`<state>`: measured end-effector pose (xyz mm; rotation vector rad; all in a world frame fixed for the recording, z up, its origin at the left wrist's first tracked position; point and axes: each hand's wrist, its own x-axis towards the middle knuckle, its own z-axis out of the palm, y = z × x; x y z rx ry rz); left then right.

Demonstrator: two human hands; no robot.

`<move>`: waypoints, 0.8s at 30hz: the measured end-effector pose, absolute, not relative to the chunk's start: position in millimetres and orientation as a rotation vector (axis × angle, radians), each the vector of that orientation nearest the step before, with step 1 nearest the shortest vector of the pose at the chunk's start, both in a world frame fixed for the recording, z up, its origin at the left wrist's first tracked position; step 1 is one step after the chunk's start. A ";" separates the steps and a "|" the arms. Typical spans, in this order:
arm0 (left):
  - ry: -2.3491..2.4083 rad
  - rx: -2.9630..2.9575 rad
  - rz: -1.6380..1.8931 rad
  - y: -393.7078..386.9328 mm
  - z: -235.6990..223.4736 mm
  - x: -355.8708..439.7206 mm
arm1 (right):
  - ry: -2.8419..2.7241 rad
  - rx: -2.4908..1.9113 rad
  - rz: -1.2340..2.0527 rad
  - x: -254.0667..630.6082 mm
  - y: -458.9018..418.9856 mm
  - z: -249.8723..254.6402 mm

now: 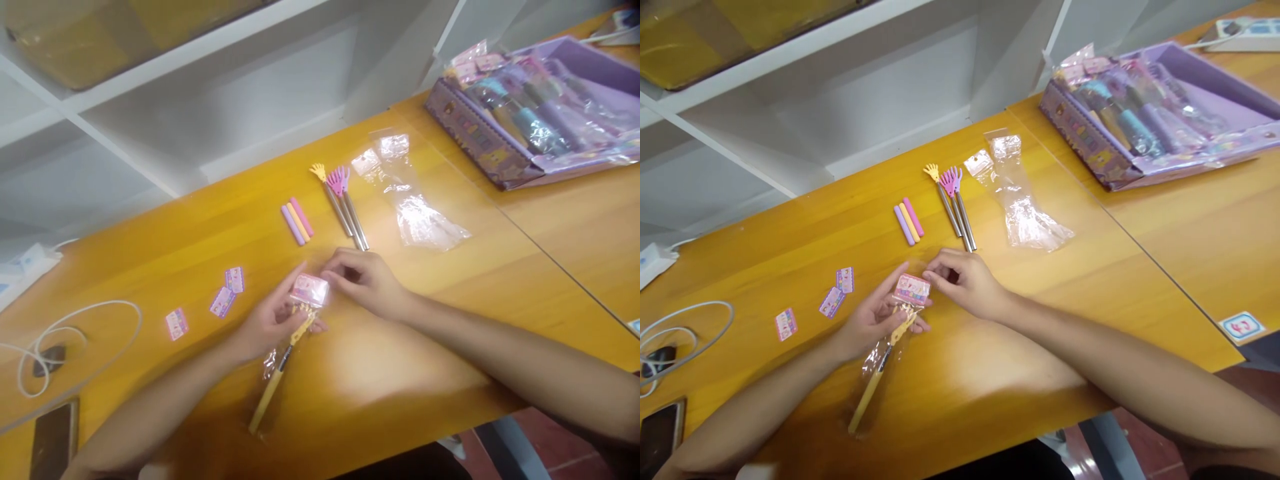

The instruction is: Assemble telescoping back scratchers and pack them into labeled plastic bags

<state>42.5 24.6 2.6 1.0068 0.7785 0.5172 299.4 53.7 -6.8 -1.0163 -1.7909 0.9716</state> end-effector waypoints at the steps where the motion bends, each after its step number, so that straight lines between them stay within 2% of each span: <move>1: 0.804 1.027 0.483 23.0 4.2 42.6 | -1.804 -1.000 0.971 299.6 53.9 -6.6; 7: 0.823 1.057 0.424 25.8 9.7 44.4 | -1.945 -0.869 0.802 299.1 51.1 -7.1; 13: 0.852 1.047 0.415 26.1 6.4 43.7 | -2.320 -0.661 0.122 303.5 45.5 -8.6; 15: 0.851 1.048 0.426 25.6 6.2 43.1 | -2.387 -0.649 0.004 304.5 43.7 -5.8; 24: 0.821 1.091 0.423 25.4 9.0 43.4 | -2.389 -0.500 -0.057 303.6 43.9 4.0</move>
